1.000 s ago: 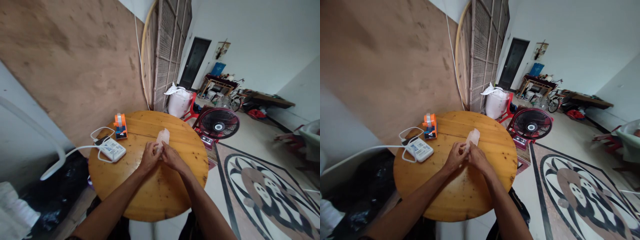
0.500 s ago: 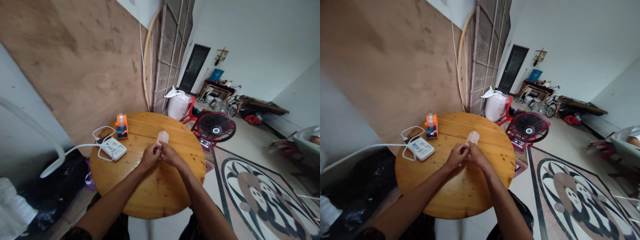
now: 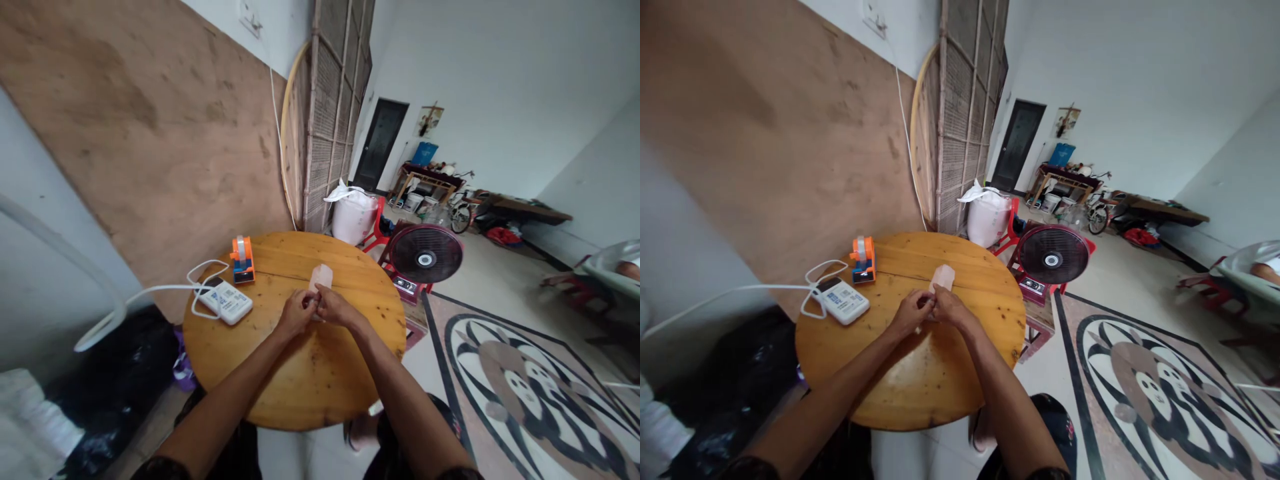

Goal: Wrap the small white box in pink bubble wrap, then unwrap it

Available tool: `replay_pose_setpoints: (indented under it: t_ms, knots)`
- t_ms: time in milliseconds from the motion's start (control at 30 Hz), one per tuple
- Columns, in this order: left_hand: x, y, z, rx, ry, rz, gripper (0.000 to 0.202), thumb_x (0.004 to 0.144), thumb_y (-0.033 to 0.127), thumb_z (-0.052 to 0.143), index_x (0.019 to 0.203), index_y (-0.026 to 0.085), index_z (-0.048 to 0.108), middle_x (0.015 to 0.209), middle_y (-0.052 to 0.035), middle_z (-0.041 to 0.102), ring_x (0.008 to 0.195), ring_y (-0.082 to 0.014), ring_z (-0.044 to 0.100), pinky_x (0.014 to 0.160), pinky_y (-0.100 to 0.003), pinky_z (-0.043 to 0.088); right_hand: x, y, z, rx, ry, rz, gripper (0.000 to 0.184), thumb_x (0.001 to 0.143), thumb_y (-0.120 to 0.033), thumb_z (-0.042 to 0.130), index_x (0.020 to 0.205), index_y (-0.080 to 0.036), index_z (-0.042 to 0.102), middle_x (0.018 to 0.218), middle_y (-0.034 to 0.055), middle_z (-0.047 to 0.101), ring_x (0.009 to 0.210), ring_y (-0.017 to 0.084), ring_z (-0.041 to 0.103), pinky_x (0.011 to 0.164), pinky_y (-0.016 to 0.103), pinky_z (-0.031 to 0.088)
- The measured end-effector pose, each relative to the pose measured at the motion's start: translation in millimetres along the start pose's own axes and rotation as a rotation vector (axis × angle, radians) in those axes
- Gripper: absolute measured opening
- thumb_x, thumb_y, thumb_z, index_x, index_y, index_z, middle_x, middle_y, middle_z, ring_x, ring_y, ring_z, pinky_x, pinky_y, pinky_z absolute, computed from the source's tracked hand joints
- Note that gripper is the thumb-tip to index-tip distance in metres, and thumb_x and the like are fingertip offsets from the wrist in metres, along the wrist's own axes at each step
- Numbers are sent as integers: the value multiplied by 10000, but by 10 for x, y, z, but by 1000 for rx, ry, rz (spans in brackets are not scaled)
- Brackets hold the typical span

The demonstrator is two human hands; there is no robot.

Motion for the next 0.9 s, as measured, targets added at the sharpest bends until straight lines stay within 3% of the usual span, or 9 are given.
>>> replay_pose_setpoints:
  t_ms: [233, 433, 600, 767, 900]
  knots:
    - [252, -11, 57, 23, -189, -103, 130, 729, 270, 613, 683, 148, 618, 638, -9, 613, 603, -134, 539, 578, -237, 413, 15, 32, -9, 30, -45, -36, 602, 662, -74, 589, 1254, -156, 515, 1153, 123, 642, 1067, 269, 595, 890, 348, 466]
    - [306, -56, 111, -183, -343, -77, 176, 760, 307, 619, 802, 136, 606, 761, -29, 641, 693, -147, 574, 640, -253, 453, 12, 16, -27, 102, -48, -95, 635, 675, -67, 561, 1289, -194, 461, 1147, 97, 606, 1016, 238, 589, 883, 348, 458]
    - [273, -114, 91, -232, -297, -119, 188, 771, 314, 613, 858, 147, 608, 824, -38, 635, 750, -161, 565, 682, -269, 449, -130, 32, -96, 201, 38, -203, 662, 738, -50, 517, 1355, -262, 409, 1210, 82, 548, 1000, 189, 561, 880, 333, 458]
    - [280, -120, 72, -51, -273, -183, 156, 738, 321, 594, 755, 171, 553, 714, 5, 538, 680, -144, 492, 614, -244, 396, -65, 532, -273, 254, 220, -134, 411, 832, -131, 487, 1223, -237, 555, 1036, 64, 625, 667, 115, 556, 685, 265, 477]
    - [301, -108, 57, 16, -268, -203, 111, 729, 287, 580, 769, 188, 549, 725, 6, 533, 687, -150, 490, 625, -251, 392, 216, 777, -260, 141, 211, -180, 314, 891, -201, 463, 1178, -218, 590, 989, 71, 646, 730, 136, 592, 692, 261, 466]
Point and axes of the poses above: each hand's wrist, its own x-axis towards the middle knuckle, its own z-axis out of the palm, y = z × x, the point moved 7 cm from there along x, towards the middle knuckle
